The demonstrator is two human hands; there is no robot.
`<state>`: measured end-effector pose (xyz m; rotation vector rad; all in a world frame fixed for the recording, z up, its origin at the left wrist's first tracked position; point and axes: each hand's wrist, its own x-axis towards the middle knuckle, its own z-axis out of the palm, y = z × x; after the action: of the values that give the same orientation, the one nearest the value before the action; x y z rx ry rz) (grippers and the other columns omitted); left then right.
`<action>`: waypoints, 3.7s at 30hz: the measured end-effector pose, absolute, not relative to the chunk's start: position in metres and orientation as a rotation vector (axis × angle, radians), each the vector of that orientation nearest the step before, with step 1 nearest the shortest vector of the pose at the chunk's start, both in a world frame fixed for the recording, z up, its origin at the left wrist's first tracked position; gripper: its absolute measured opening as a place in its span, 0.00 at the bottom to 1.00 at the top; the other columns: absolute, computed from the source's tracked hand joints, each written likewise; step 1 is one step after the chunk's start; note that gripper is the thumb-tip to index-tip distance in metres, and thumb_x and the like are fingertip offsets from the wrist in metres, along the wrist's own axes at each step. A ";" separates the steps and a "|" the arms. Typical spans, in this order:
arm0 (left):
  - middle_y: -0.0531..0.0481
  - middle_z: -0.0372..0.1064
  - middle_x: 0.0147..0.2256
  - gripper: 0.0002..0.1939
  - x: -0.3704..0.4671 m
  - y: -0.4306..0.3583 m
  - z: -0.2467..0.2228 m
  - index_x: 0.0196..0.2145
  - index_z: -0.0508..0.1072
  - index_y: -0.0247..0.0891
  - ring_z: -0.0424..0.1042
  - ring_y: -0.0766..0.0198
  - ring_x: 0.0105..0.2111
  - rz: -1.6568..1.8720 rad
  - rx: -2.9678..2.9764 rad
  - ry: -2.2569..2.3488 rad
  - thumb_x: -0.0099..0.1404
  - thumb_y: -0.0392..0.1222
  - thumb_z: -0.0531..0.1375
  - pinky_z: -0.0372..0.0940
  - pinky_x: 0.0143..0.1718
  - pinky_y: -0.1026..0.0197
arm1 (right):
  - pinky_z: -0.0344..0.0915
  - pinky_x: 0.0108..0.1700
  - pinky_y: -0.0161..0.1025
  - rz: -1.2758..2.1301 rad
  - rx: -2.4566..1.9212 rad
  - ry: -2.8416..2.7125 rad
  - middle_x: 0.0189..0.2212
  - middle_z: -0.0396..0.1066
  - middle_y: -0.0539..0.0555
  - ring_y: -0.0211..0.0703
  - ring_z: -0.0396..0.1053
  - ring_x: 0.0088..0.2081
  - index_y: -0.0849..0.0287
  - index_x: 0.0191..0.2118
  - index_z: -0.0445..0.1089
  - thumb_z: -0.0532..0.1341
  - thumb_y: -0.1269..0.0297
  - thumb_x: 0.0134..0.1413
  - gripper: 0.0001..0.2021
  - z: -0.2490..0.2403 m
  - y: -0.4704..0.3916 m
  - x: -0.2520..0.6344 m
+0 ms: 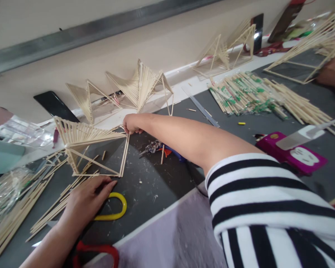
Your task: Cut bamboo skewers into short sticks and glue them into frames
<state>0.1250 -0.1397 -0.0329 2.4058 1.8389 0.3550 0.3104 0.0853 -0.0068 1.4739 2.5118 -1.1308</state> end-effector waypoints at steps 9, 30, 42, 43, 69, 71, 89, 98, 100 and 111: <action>0.52 0.73 0.31 0.14 0.125 -0.141 -0.032 0.35 0.73 0.42 0.70 0.65 0.31 0.347 2.386 1.843 0.63 0.53 0.55 0.61 0.32 0.62 | 0.65 0.24 0.31 -1.038 1.392 2.556 0.25 0.69 0.49 0.28 0.60 0.16 0.60 0.40 0.72 0.63 0.74 0.49 0.11 -0.012 0.091 0.310; 0.52 0.74 0.31 0.13 0.127 -0.141 -0.034 0.35 0.73 0.41 0.71 0.64 0.31 0.410 2.437 1.808 0.63 0.52 0.56 0.61 0.32 0.63 | 0.66 0.26 0.30 -1.132 1.342 2.571 0.34 0.71 0.50 0.29 0.64 0.22 0.57 0.40 0.73 0.66 0.71 0.46 0.12 -0.021 0.102 0.315; 0.51 0.73 0.31 0.13 0.127 -0.140 -0.033 0.35 0.73 0.41 0.71 0.63 0.31 0.358 2.424 1.817 0.64 0.51 0.54 0.61 0.32 0.62 | 0.60 0.24 0.29 -0.944 1.247 2.713 0.36 0.71 0.52 0.31 0.63 0.24 0.58 0.40 0.73 0.64 0.72 0.45 0.12 -0.019 0.095 0.317; 0.51 0.73 0.30 0.13 0.127 -0.140 -0.033 0.35 0.73 0.41 0.71 0.63 0.31 0.357 2.427 1.815 0.64 0.51 0.54 0.61 0.32 0.62 | 0.60 0.25 0.29 -0.918 1.216 2.731 0.35 0.71 0.52 0.31 0.63 0.24 0.58 0.40 0.73 0.64 0.71 0.46 0.12 -0.019 0.096 0.317; 0.49 0.72 0.30 0.16 0.130 -0.140 -0.032 0.35 0.73 0.40 0.70 0.62 0.32 0.332 2.407 1.791 0.67 0.48 0.49 0.58 0.33 0.61 | 0.55 0.47 0.39 -0.132 0.371 3.167 0.40 0.67 0.58 0.43 0.60 0.42 0.61 0.35 0.72 0.58 0.71 0.54 0.06 -0.025 0.104 0.332; 0.49 0.72 0.30 0.16 0.130 -0.140 -0.032 0.35 0.73 0.40 0.70 0.62 0.32 0.329 2.402 1.789 0.67 0.48 0.49 0.58 0.33 0.61 | 0.55 0.46 0.39 -0.110 0.358 3.160 0.40 0.67 0.58 0.43 0.60 0.42 0.62 0.35 0.72 0.58 0.72 0.54 0.06 -0.023 0.102 0.333; 0.49 0.71 0.29 0.16 0.130 -0.140 -0.031 0.32 0.71 0.40 0.69 0.62 0.31 0.335 2.420 1.794 0.67 0.48 0.47 0.56 0.32 0.62 | 0.50 0.43 0.41 0.183 0.516 2.971 0.33 0.72 0.52 0.44 0.62 0.43 0.57 0.33 0.71 0.57 0.73 0.52 0.07 0.036 0.064 0.360; 0.49 0.71 0.30 0.14 0.131 -0.143 -0.029 0.30 0.70 0.40 0.69 0.62 0.31 0.428 2.454 1.764 0.66 0.46 0.48 0.55 0.30 0.62 | 0.52 0.46 0.45 0.330 0.686 2.959 0.29 0.71 0.53 0.44 0.62 0.40 0.59 0.30 0.71 0.59 0.75 0.47 0.06 0.090 0.016 0.386; 0.50 0.71 0.29 0.13 0.130 -0.144 -0.028 0.30 0.71 0.40 0.69 0.62 0.31 0.476 2.384 1.763 0.65 0.46 0.49 0.55 0.30 0.62 | 0.53 0.47 0.45 0.333 0.785 2.964 0.29 0.71 0.53 0.45 0.62 0.41 0.59 0.28 0.71 0.59 0.75 0.48 0.05 0.104 -0.003 0.399; 0.45 0.70 0.41 0.24 0.134 -0.138 -0.027 0.50 0.67 0.36 0.63 0.71 0.21 0.884 1.945 1.646 0.59 0.50 0.57 0.62 0.27 0.63 | 0.62 0.38 0.37 -1.462 2.525 3.182 0.29 0.69 0.50 0.39 0.66 0.33 0.58 0.32 0.67 0.59 0.62 0.51 0.05 0.040 -0.110 0.421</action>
<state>0.1338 -0.1375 -0.0266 1.9450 1.6459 0.8843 0.4214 -0.1104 0.0400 2.5251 3.1816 -1.4619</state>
